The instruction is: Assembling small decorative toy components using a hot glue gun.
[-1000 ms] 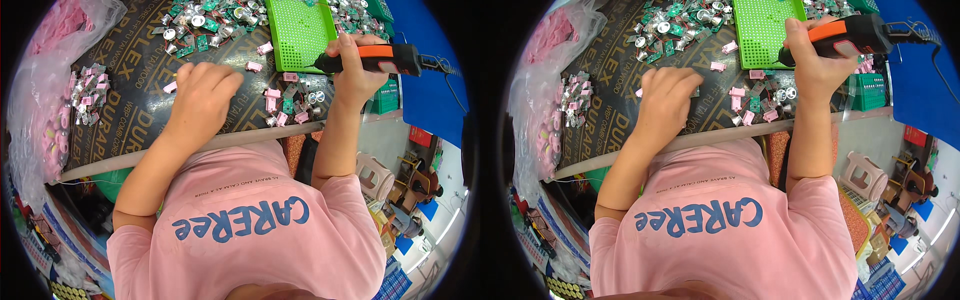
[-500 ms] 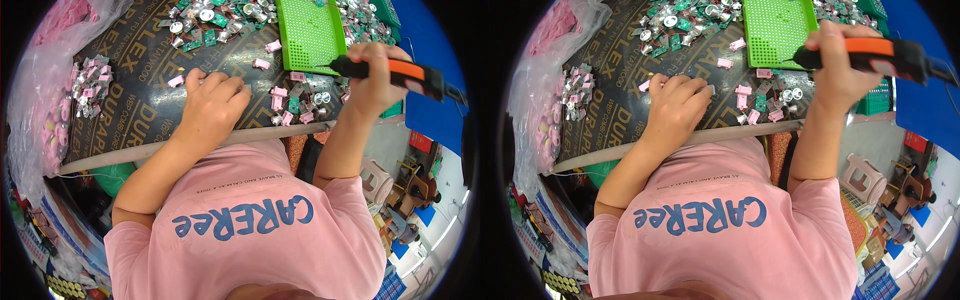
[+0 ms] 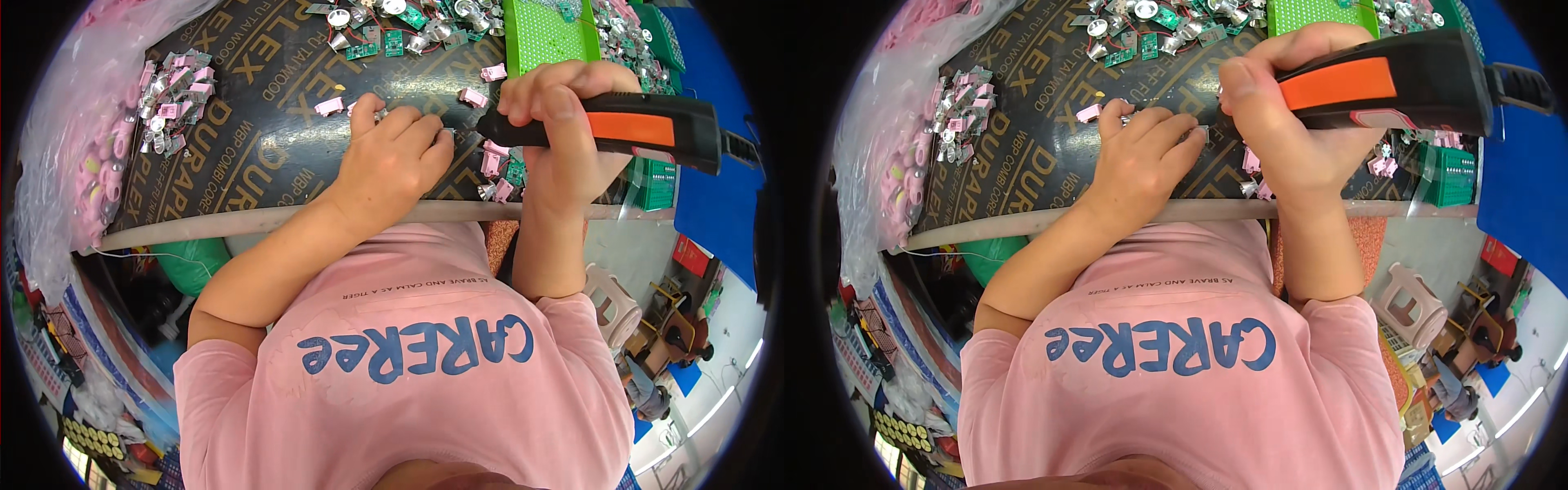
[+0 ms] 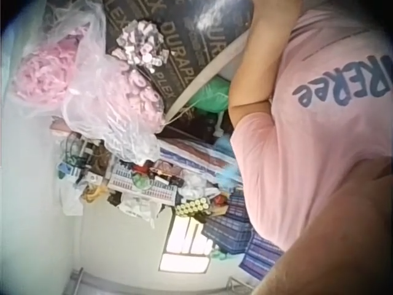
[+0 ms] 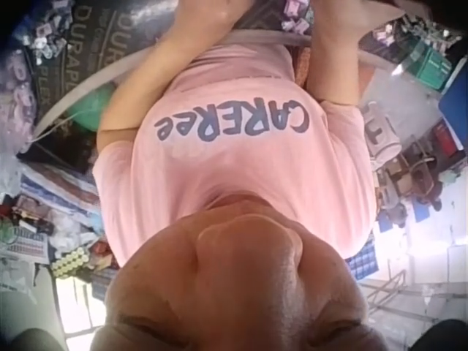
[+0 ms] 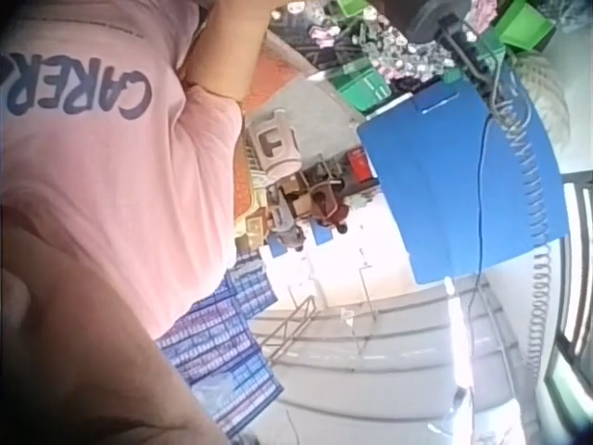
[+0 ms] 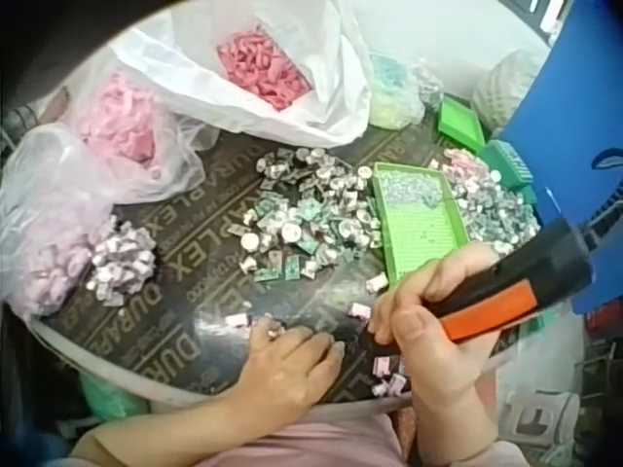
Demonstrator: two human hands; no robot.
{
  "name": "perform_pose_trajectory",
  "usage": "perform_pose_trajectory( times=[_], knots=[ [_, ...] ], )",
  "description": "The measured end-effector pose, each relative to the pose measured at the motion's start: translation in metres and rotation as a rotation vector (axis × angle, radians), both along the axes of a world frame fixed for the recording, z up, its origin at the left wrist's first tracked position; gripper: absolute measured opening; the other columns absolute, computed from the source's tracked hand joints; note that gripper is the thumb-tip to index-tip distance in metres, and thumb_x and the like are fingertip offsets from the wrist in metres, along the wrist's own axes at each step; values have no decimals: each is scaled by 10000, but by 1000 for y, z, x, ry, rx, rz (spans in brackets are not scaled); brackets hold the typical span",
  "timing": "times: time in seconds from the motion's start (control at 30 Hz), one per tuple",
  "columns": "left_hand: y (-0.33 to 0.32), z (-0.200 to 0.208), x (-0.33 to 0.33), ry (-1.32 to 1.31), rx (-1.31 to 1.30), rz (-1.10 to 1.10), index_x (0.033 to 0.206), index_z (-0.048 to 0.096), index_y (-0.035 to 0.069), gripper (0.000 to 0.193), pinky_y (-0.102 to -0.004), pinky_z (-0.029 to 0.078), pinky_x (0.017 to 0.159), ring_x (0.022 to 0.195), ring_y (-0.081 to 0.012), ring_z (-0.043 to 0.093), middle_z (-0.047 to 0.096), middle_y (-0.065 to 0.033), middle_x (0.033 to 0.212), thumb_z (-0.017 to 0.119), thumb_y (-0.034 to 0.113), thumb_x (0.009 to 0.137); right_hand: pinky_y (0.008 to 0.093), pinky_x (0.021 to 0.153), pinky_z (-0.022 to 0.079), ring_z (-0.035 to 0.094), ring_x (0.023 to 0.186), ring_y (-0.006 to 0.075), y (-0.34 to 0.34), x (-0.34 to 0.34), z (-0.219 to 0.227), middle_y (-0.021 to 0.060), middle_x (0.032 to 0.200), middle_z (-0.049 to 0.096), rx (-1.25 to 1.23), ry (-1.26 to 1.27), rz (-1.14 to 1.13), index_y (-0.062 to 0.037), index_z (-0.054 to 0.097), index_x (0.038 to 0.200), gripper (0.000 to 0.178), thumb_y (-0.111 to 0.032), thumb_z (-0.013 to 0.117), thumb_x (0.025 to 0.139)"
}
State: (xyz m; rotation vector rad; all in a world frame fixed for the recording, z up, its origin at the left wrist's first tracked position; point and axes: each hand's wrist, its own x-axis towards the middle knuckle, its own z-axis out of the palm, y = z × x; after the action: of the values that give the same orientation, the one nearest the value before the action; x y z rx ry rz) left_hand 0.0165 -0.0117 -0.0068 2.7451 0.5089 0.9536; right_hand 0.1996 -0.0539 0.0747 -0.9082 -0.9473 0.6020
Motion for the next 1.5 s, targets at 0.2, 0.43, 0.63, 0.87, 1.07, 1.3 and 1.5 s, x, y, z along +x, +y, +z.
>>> perform_pose_trajectory(
  times=[0.2, 0.43, 0.63, 0.87, 1.07, 1.3, 1.5],
  knots=[
    [-1, 4, -5, 91, -59, -2, 1081, 731, 97, 233, -538, 392, 947, 1027, -215, 670, 729, -40, 1134, 664, 123, 859, 317, 615, 587, 664, 638, 165, 3, -5, -3, 104, 801, 682, 3, 23, -10, -33, 502, 1088, 412, 112, 786, 828],
    [-2, 4, -5, 94, -51, 8, 1088, 734, 101, 232, -548, 392, 964, 1039, -212, 671, 733, -36, 1145, 660, 129, 870, 298, 594, 579, 665, 633, 160, 4, -4, -5, 104, 803, 688, 4, -29, -19, -34, 499, 1085, 417, 114, 795, 832],
    [-2, 5, -5, 92, -50, 7, 1095, 728, 101, 235, -554, 392, 963, 1039, -213, 670, 731, -34, 1143, 659, 131, 873, 267, 587, 558, 655, 631, 133, 4, -5, -5, 95, 800, 695, 2, -36, -34, -32, 505, 1070, 426, 113, 815, 817],
    [-2, 5, -4, 93, -52, 5, 1084, 723, 101, 228, -554, 393, 954, 1028, -213, 664, 723, -27, 1123, 671, 125, 863, 236, 583, 518, 628, 629, 93, 6, -1, -10, 65, 786, 686, 34, -81, -30, -34, 528, 1040, 415, 97, 841, 801],
    [-2, 5, -2, 78, -55, 5, 1054, 725, 93, 214, -537, 399, 943, 1026, -221, 658, 713, -31, 1116, 682, 121, 847, 238, 601, 523, 619, 627, 93, 8, -1, -14, 66, 776, 680, 55, -149, -3, -26, 536, 1028, 407, 118, 815, 769],
    [4, -2, 3, -41, -62, -56, 987, 700, 40, 196, -492, 411, 949, 934, -248, 616, 659, -67, 972, 667, 119, 811, 244, 636, 529, 625, 672, 99, 7, -6, -19, 69, 802, 671, 56, -173, 36, -31, 541, 1033, 418, 122, 808, 750],
    [17, 3, -5, -19, -137, -104, 988, 705, 46, 177, -467, 404, 971, 1037, -259, 632, 697, -71, 1035, 669, 129, 837, 424, 674, 547, 587, 665, 230, 5, 12, -1, 112, 806, 581, 28, -265, 271, -68, 467, 1120, 315, 21, 698, 926]
  ],
)
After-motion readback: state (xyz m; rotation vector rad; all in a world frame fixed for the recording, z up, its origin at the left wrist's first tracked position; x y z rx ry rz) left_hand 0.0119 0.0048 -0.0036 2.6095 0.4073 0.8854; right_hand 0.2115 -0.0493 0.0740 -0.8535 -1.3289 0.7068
